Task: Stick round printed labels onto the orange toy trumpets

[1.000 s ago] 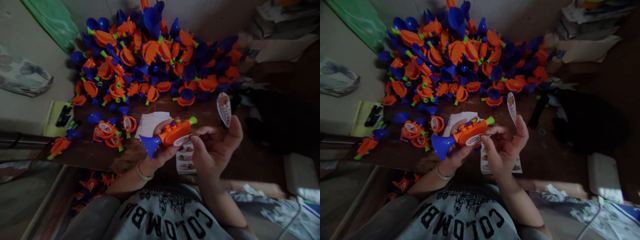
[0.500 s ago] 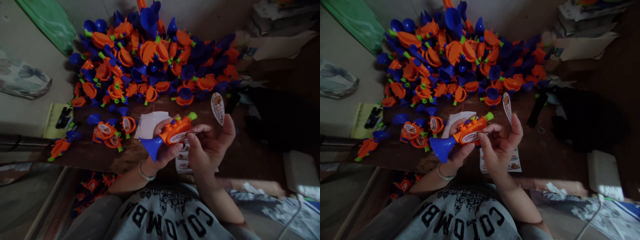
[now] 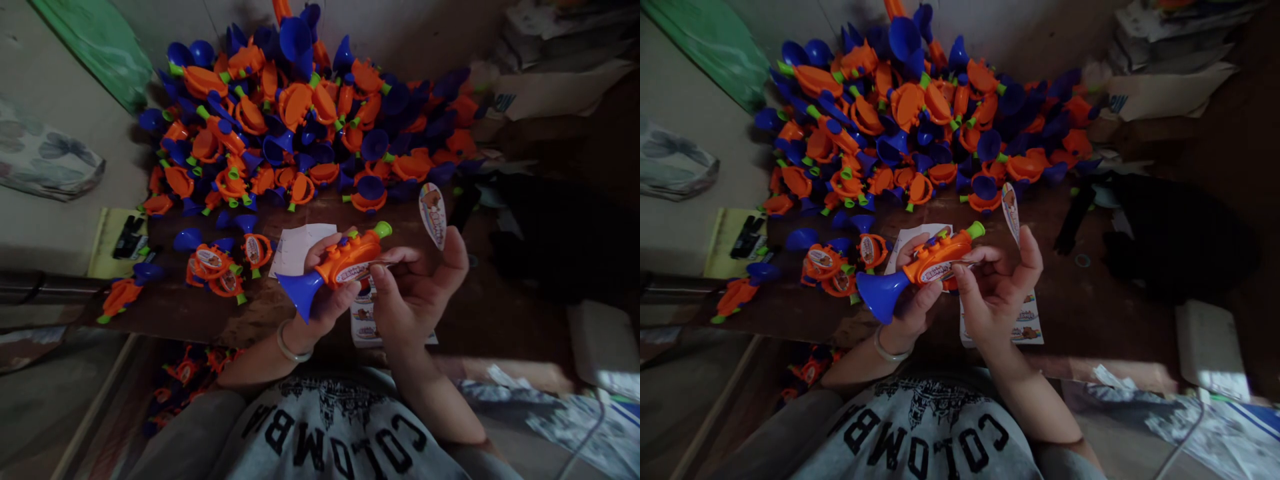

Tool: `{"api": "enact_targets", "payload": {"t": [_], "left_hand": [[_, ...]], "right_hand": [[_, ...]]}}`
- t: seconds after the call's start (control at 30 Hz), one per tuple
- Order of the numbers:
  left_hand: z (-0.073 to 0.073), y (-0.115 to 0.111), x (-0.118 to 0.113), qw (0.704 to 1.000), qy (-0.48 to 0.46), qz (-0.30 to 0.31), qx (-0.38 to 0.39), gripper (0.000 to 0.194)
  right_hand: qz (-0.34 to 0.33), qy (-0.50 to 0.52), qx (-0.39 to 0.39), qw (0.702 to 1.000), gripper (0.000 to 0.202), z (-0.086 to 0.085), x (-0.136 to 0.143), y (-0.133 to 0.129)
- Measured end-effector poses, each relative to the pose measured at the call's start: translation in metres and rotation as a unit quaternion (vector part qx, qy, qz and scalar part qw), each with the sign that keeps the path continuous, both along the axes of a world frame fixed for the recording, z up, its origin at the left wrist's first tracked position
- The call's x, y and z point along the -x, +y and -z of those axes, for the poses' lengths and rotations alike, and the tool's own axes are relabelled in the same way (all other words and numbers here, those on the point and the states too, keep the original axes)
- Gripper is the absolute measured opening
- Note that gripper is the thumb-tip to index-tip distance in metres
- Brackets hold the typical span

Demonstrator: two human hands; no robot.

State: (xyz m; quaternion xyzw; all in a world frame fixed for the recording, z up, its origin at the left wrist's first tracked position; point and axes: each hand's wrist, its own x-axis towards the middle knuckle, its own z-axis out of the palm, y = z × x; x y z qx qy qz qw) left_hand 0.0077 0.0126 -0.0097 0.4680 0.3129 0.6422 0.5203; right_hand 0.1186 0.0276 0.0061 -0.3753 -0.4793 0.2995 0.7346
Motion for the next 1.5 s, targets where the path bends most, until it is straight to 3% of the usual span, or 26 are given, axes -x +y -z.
{"api": "enact_targets", "payload": {"t": [0.3,0.6,0.9,1.13,1.33,1.5], "left_hand": [[0.011,0.001,-0.001,0.999,-0.013,-0.035,-0.002,0.058],[0.005,0.000,0.000,1.000,-0.019,-0.019,-0.012,0.057],[0.010,0.000,0.000,0.999,-0.017,-0.049,0.015,0.058],[0.003,0.000,-0.001,0.997,0.008,-0.063,-0.047,0.050],[0.003,0.000,-0.001,0.996,0.008,-0.069,-0.059,0.048],[0.004,0.002,-0.002,0.995,0.004,-0.073,-0.075,0.048]], "right_hand": [[0.020,-0.011,0.003,1.000,0.079,0.001,0.004,0.000],[0.011,-0.001,-0.003,1.000,0.075,0.000,0.004,0.000],[0.007,-0.016,0.004,1.000,0.078,-0.002,0.008,0.000],[0.046,-0.048,-0.050,0.997,0.072,-0.005,0.007,0.007],[-0.020,-0.071,-0.033,0.997,0.078,-0.009,-0.002,0.013],[-0.029,-0.071,-0.013,0.997,0.077,-0.011,-0.005,0.013]]}}
